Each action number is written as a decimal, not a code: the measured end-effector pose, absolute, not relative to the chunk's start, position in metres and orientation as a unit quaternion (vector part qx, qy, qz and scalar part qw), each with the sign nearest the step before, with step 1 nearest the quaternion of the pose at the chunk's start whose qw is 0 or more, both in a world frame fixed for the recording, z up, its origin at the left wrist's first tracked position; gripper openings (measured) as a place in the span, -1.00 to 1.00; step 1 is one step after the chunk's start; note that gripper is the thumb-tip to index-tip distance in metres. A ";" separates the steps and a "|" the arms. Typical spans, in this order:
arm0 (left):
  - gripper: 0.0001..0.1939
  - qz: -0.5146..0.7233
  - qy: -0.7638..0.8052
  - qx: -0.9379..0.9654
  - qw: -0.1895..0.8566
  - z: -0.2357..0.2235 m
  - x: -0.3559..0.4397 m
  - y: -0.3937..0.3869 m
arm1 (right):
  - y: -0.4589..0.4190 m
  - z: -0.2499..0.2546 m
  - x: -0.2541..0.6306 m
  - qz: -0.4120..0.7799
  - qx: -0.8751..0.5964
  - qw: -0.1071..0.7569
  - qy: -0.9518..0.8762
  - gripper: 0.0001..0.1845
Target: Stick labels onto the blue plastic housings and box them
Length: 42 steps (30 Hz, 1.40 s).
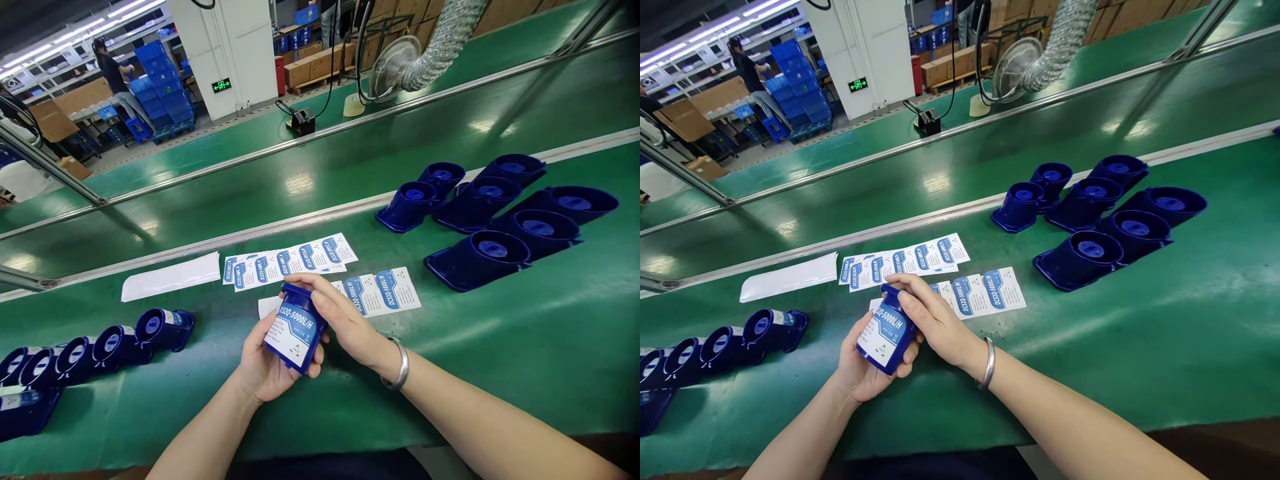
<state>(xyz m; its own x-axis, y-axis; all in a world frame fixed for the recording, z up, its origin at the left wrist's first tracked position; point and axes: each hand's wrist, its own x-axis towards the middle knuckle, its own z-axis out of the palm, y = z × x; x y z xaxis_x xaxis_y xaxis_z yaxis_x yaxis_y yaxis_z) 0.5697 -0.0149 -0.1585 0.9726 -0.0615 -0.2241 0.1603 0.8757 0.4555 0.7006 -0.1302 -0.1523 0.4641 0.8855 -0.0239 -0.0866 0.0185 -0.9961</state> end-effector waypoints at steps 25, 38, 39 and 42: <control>-0.08 0.029 0.176 0.603 0.778 -0.142 0.564 -0.014 | -0.131 -0.155 0.705 0.301 -0.670 0.607 -0.304 -0.26; -0.72 0.069 0.269 0.344 0.897 -0.151 0.573 -0.006 | -0.140 -0.168 0.703 0.093 -0.598 0.559 -0.567 -0.39; -0.73 0.076 0.267 0.348 0.895 -0.151 0.573 -0.006 | -0.139 -0.168 0.704 0.091 -0.598 0.554 -0.572 -0.40; -0.72 0.097 0.261 0.372 0.886 -0.151 0.570 -0.008 | -0.139 -0.168 0.705 0.097 -0.599 0.547 -0.577 -0.44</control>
<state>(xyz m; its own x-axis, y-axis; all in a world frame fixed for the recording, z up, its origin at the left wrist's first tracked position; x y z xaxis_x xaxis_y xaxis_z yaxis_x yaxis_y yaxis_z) 0.5701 -0.0075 -0.1511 0.8451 0.3655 -0.3902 0.0224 0.7049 0.7090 0.7047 -0.1387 -0.1682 0.3151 0.7968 0.5156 0.5855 0.2643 -0.7664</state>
